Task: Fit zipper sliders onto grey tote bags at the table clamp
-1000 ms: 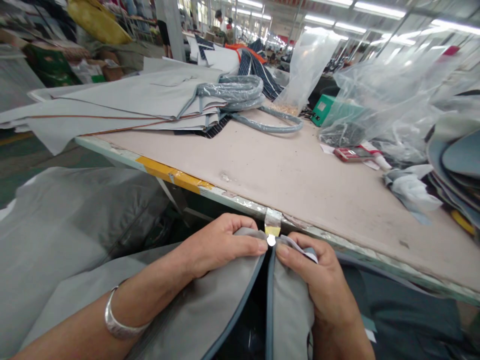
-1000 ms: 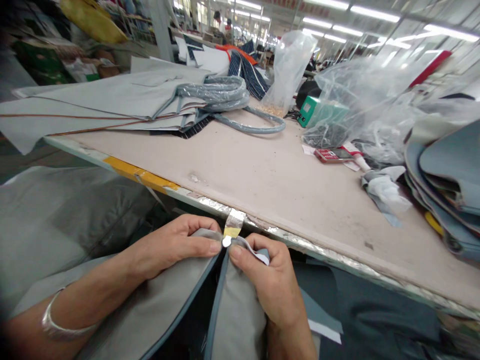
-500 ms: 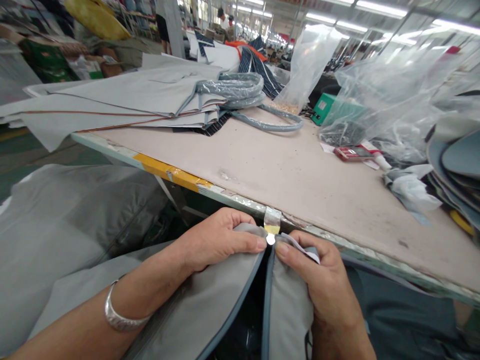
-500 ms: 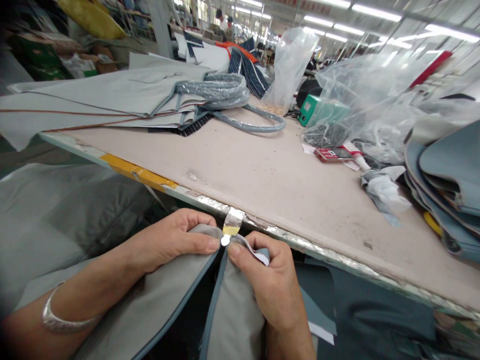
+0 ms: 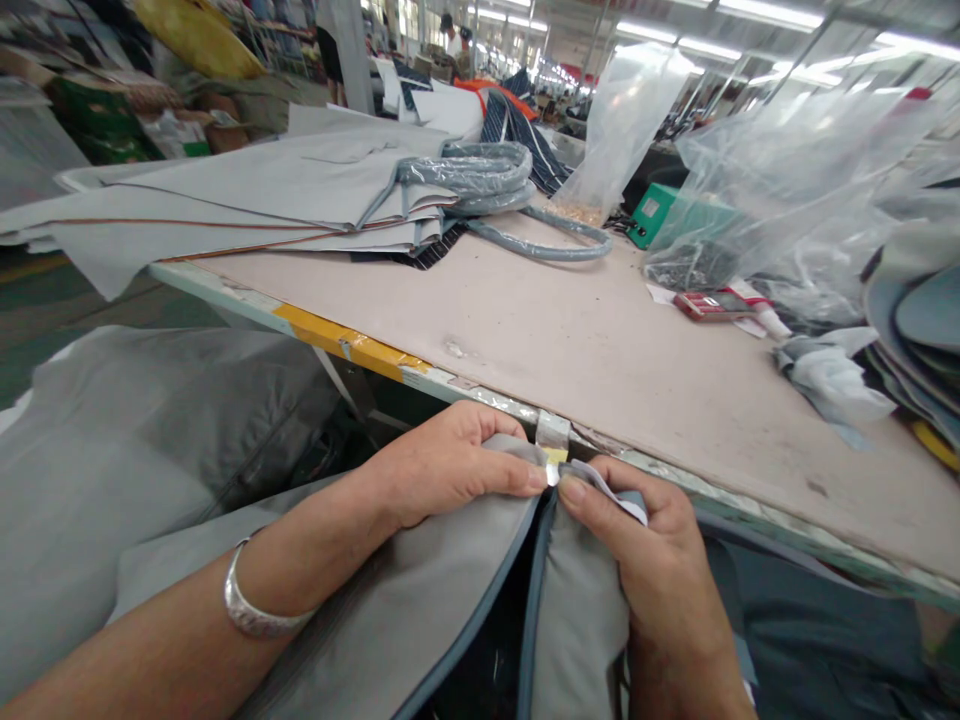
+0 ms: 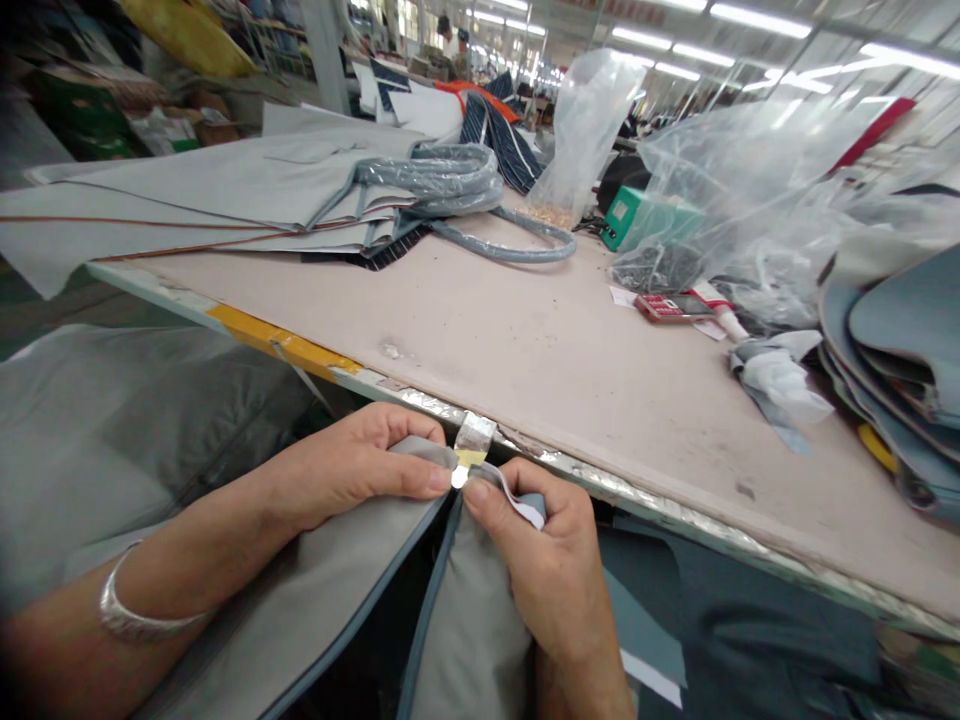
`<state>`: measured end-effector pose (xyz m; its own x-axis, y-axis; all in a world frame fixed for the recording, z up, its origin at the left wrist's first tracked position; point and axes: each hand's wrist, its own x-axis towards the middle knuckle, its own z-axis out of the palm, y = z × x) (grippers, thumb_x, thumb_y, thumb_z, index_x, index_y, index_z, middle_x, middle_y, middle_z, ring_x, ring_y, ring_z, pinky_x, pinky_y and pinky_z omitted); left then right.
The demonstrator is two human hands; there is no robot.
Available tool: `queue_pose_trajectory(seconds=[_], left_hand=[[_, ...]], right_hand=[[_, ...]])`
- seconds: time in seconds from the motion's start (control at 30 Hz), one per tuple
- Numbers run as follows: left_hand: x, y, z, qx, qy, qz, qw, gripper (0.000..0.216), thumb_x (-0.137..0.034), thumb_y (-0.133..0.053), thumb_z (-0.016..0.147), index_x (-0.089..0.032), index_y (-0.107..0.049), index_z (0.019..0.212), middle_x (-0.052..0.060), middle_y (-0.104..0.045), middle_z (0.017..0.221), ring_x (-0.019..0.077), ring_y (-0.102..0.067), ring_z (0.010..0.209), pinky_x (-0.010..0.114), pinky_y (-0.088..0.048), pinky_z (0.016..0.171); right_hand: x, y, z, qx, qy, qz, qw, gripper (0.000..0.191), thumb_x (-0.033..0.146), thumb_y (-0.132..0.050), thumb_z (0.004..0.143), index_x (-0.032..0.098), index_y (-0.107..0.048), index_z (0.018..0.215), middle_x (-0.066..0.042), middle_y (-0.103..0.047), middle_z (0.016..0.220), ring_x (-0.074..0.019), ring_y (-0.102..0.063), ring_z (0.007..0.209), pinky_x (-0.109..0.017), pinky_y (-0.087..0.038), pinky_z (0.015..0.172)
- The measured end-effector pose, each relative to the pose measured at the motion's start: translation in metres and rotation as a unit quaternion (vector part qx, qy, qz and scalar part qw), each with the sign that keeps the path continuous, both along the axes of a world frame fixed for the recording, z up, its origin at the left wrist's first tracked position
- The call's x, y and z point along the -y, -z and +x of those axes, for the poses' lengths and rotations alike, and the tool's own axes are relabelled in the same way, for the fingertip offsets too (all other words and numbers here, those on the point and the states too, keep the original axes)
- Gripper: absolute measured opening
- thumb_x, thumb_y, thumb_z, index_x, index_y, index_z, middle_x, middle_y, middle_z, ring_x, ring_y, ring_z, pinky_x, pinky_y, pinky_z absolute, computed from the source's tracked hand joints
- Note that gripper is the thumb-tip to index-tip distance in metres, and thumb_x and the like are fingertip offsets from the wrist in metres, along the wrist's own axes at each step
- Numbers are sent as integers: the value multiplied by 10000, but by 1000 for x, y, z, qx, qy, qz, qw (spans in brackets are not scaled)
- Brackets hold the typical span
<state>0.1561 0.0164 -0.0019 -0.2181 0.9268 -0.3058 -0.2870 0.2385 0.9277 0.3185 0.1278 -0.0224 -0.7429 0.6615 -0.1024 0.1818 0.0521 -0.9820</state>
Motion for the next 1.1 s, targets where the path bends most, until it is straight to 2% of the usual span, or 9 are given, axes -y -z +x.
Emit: queue_pose_trajectory(seconds=[0.13, 0.33, 0.67, 0.93, 1.1], left_hand=[[2, 6, 0, 11, -10, -9, 1000, 285, -332, -770, 614, -131, -607, 733, -29, -543, 621, 64, -440, 524, 161, -356, 500], [4, 11, 1, 10, -12, -18, 1000, 269, -325, -764, 600, -134, -609, 710, -37, -520, 583, 58, -415, 491, 152, -336, 457], [6, 12, -2, 24, 2, -18, 1000, 202, -267, -749, 628, -144, -599, 687, -48, -512, 549, 48, -402, 453, 139, -334, 418], [1, 11, -7, 13, 13, -30, 999, 248, -279, -769, 579, -133, -586, 662, -45, -501, 545, 42, -389, 453, 136, -302, 416], [-1, 7, -12, 17, 42, -44, 998, 238, -271, -770, 560, -135, -594, 647, -40, -509, 515, 53, -401, 429, 148, -306, 401]], right_hand=[[-4, 1, 2, 3, -42, -42, 998, 420, 496, -754, 761, 156, -536, 646, 33, -370, 592, -83, -306, 546, -226, -224, 496], [-7, 1, 3, 2, -62, 1, 998, 411, 473, -735, 789, 154, -529, 632, 36, -363, 587, -81, -283, 554, -224, -224, 492], [-9, -2, 6, 13, -77, 22, 997, 402, 462, -724, 799, 157, -534, 620, 51, -330, 554, -70, -246, 524, -225, -191, 467], [-13, -4, 3, 20, -75, 42, 996, 397, 452, -732, 778, 155, -533, 604, 49, -338, 551, -72, -257, 531, -231, -197, 478], [-16, -7, 1, 30, -83, 46, 995, 401, 454, -732, 774, 157, -525, 602, 51, -341, 544, -70, -256, 521, -228, -190, 471]])
